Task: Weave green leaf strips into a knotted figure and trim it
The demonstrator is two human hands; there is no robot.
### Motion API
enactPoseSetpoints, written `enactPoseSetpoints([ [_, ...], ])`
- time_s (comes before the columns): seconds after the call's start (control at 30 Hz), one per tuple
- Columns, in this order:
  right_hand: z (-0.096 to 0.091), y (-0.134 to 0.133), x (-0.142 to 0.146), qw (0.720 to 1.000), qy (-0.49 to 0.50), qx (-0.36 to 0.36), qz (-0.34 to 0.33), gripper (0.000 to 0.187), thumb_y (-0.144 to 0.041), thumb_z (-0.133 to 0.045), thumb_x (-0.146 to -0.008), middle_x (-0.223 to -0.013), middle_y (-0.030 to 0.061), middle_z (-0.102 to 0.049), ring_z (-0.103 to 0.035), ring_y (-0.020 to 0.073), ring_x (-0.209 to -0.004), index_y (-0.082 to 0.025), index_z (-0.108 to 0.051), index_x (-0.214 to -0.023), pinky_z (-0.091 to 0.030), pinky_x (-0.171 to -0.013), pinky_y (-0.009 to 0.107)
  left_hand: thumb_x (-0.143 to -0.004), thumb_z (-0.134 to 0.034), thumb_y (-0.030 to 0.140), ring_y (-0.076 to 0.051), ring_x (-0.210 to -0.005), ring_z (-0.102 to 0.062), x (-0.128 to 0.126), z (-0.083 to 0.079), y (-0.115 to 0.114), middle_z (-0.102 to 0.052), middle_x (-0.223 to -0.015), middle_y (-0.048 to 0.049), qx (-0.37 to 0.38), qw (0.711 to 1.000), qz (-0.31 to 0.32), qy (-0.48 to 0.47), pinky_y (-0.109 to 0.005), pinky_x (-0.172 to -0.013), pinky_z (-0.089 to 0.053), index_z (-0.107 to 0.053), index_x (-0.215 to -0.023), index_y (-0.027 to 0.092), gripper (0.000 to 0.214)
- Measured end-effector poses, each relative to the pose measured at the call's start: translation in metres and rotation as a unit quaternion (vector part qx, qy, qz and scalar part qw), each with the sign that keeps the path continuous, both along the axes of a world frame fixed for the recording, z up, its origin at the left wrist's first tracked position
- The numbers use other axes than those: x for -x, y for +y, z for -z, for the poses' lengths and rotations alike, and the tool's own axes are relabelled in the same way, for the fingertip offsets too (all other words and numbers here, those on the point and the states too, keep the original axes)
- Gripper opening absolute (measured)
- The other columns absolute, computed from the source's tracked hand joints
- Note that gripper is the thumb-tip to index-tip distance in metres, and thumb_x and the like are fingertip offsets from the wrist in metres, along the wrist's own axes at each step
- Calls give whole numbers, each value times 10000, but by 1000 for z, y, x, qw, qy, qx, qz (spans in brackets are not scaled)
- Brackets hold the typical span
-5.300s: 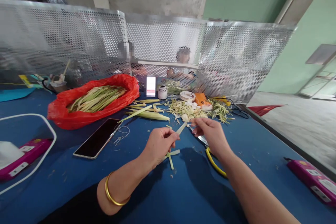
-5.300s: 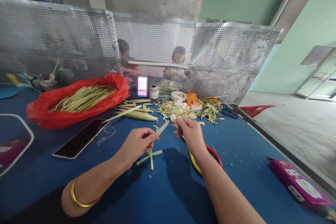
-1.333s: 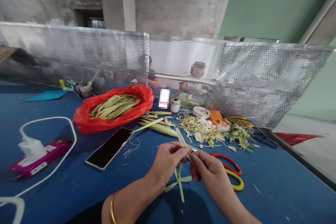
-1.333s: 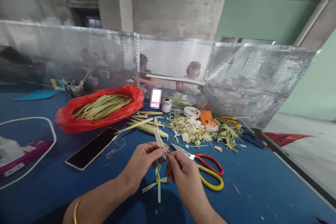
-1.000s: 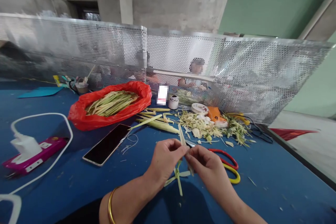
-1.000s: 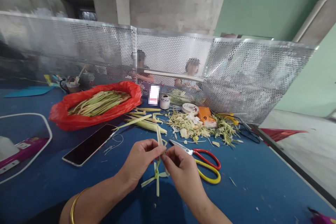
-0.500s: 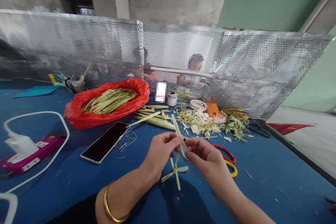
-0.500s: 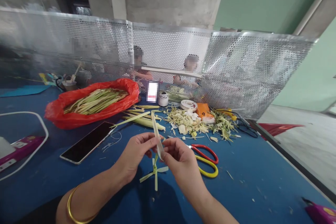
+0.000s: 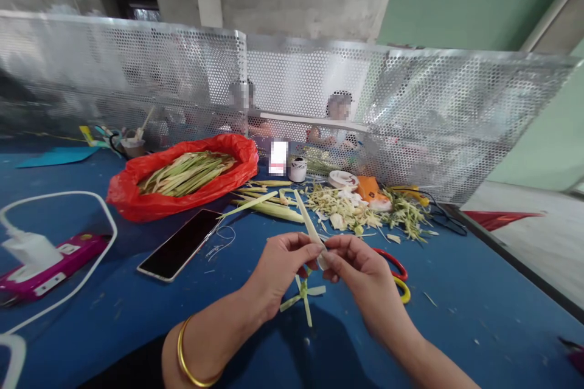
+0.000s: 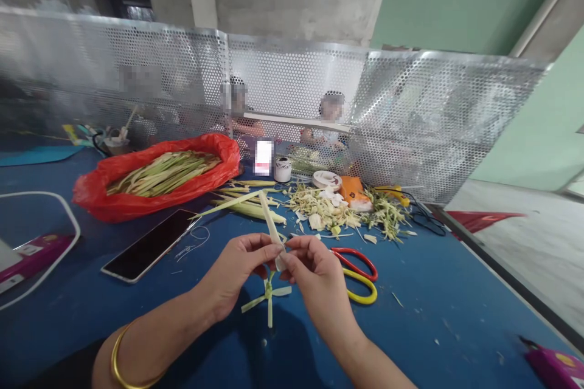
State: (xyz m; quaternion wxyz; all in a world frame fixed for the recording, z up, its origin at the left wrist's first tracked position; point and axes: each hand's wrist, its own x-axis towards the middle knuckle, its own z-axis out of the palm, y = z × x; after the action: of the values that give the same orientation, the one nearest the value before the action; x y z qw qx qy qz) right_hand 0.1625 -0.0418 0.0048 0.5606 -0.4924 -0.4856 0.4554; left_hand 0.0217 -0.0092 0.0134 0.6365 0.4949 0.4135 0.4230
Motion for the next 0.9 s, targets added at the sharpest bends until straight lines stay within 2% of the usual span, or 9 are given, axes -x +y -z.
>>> enactPoseSetpoints([
  [0.13, 6, -1, -3, 998, -45, -45, -3, 288, -401, -686, -795, -639, -27, -598, -596, 135, -566, -190, -561, -945, -505, -562, 260, -689, -715, 413, -118, -568, -544, 0, -1, -2, -633, -591, -14, 5, 1000, 15, 16, -234, -554, -394, -635, -599, 152, 287],
  [0.23, 5, -1, -11, 978, -151, -144, 3, 186, -312, -578, -892, -723, 2, -599, -613, 153, -654, -203, -568, -1042, -524, -626, 284, -688, -714, 427, -113, -547, -541, 0, -1, 0, -636, -579, -12, 6, 1000, 1, 11, -231, -547, -384, -631, -595, 155, 299],
  [0.33, -1, 0, -21, 918, -280, -281, -12, 142, -214, -549, -906, -866, 46, -613, -609, 173, -775, -229, -619, -1028, -515, -699, 306, -677, -717, 432, -107, -517, -521, 1, -3, 1, -611, -534, -5, 5, 1000, -11, 11, -229, -528, -367, -631, -586, 156, 303],
  [0.4, -5, 0, -25, 871, -351, -342, -29, 148, -172, -583, -883, -927, 61, -596, -597, 178, -816, -235, -647, -1001, -504, -715, 309, -668, -722, 416, -99, -500, -502, 2, -4, 1, -588, -510, 5, 3, 1000, -16, 13, -223, -516, -354, -628, -575, 155, 293],
  [0.53, -7, -1, -26, 801, -451, -394, -3, 143, -138, -593, -879, -868, 55, -584, -581, 167, -765, -229, -682, -943, -467, -661, 291, -676, -716, 392, -91, -499, -491, 1, -6, 0, -577, -513, 9, 4, 1000, -4, 15, -211, -502, -336, -620, -567, 151, 282],
  [0.63, -5, -2, -24, 764, -492, -416, 28, 174, -118, -559, -892, -826, 52, -612, -587, 163, -730, -225, -696, -891, -441, -653, 294, -675, -724, 400, -95, -511, -497, 1, -5, -1, -583, -527, 3, 9, 1000, 0, 13, -210, -500, -338, -624, -578, 150, 287],
  [0.77, -6, -3, -22, 745, -505, -432, 54, 167, -130, -550, -903, -792, 50, -633, -591, 156, -699, -210, -689, -858, -432, -644, 291, -633, -758, 376, -110, -546, -525, 2, -5, -1, -615, -569, -14, 26, 1000, 8, -7, -217, -511, -359, -658, -622, 144, 253],
  [0.9, -7, -1, -21, 756, -497, -424, 45, 148, -173, -536, -926, -786, 51, -634, -597, 159, -716, -201, -666, -861, -443, -670, 300, -609, -768, 297, -108, -551, -542, 0, -4, -2, -638, -591, -17, 33, 999, -1, -7, -222, -530, -384, -694, -675, 136, 189],
])
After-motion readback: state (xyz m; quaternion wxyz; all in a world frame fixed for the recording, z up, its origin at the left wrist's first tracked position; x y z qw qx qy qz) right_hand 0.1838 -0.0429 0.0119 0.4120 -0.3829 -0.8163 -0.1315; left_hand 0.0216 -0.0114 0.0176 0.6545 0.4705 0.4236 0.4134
